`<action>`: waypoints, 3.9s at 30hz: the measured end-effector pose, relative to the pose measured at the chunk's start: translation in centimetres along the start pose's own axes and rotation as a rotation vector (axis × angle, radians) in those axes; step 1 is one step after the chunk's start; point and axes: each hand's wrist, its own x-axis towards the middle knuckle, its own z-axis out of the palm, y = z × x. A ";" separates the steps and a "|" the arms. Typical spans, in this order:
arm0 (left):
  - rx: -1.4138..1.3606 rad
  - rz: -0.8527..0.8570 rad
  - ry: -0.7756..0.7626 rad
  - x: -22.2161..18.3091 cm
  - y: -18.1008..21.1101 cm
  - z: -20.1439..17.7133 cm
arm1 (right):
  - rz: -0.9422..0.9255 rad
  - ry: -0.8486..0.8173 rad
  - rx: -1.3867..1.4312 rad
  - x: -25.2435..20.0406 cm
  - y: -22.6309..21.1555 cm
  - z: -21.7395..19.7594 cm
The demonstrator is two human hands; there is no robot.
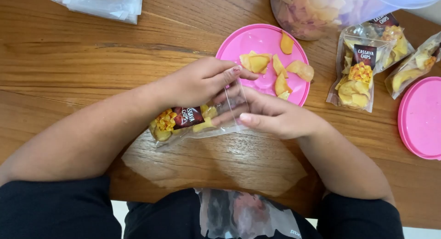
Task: The person fills clear plastic bags with cassava chips from a large plastic bucket and a pink plate, then seals the bags by hand using a small plastic strip.
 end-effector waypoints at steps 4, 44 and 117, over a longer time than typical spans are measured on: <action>-0.022 -0.053 -0.026 0.2 -0.6 0.1 | 0.050 -0.065 0.033 0.4 -0.8 0.5; -0.027 0.099 0.142 0.1 1.5 -0.2 | -0.058 0.295 -0.544 0.8 -2.3 1.7; -0.401 0.084 -0.045 0.3 0.2 2.2 | -0.240 0.914 -0.762 -2.9 -3.9 -4.2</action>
